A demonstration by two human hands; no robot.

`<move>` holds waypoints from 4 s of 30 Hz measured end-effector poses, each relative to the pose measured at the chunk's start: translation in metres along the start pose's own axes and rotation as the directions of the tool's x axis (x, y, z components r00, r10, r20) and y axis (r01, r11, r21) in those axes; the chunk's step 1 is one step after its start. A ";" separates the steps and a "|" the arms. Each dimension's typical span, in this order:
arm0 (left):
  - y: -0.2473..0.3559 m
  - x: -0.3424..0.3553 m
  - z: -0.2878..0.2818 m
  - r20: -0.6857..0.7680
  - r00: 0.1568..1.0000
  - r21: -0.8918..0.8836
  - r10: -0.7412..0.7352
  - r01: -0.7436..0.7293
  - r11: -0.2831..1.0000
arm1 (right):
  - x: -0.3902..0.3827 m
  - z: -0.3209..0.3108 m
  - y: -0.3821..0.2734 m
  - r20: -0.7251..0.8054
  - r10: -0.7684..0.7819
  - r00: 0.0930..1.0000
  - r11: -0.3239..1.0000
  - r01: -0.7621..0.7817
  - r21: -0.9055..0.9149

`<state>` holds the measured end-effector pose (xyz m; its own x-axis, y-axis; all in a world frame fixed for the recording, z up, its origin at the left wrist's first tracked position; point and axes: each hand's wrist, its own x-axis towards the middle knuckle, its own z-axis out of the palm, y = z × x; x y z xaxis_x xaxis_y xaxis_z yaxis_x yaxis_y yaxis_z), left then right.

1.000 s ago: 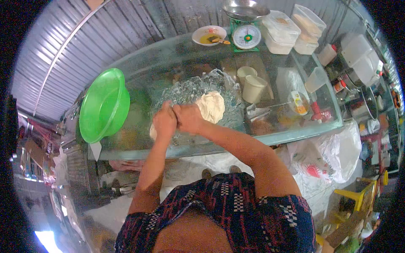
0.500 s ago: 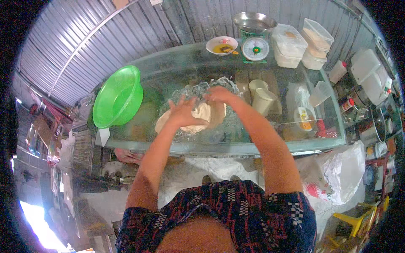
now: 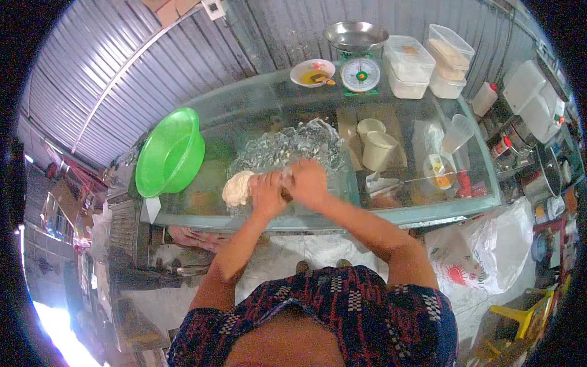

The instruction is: Manually knead a large piece of dough on a glass tabletop.

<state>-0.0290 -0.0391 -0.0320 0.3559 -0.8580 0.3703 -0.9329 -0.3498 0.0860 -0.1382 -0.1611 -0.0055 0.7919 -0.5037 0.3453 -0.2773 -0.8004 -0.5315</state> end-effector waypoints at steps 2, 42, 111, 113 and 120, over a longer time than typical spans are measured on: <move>0.008 -0.006 0.004 -0.064 0.997 0.022 0.038 -0.037 0.999 | -0.039 -0.005 -0.006 -0.083 -0.033 0.996 0.999 0.030 -0.035; -0.041 0.092 -0.002 0.579 0.799 -0.318 -0.160 0.403 0.858 | 0.104 0.046 0.083 0.318 -0.088 0.944 0.995 0.100 -0.022; -0.109 -0.056 0.002 -0.302 0.848 -0.289 -0.435 0.353 0.890 | 0.052 0.078 -0.085 0.597 -0.228 0.769 0.888 0.416 -0.197; -0.109 -0.054 0.002 -0.365 0.832 -0.292 -0.418 0.324 0.900 | 0.050 0.086 -0.083 0.566 -0.287 0.773 0.829 0.496 -0.258; -0.132 -0.023 -0.009 -0.042 0.840 -0.317 -0.541 0.502 0.804 | 0.095 0.091 -0.076 0.611 -0.258 0.749 0.921 0.381 -0.078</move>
<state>0.0855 0.0298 -0.0437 0.8014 -0.5157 0.3030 -0.5891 -0.5932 0.5486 0.0077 -0.1185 -0.0021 0.9967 0.0277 -0.0767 0.0036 -0.9546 -0.2980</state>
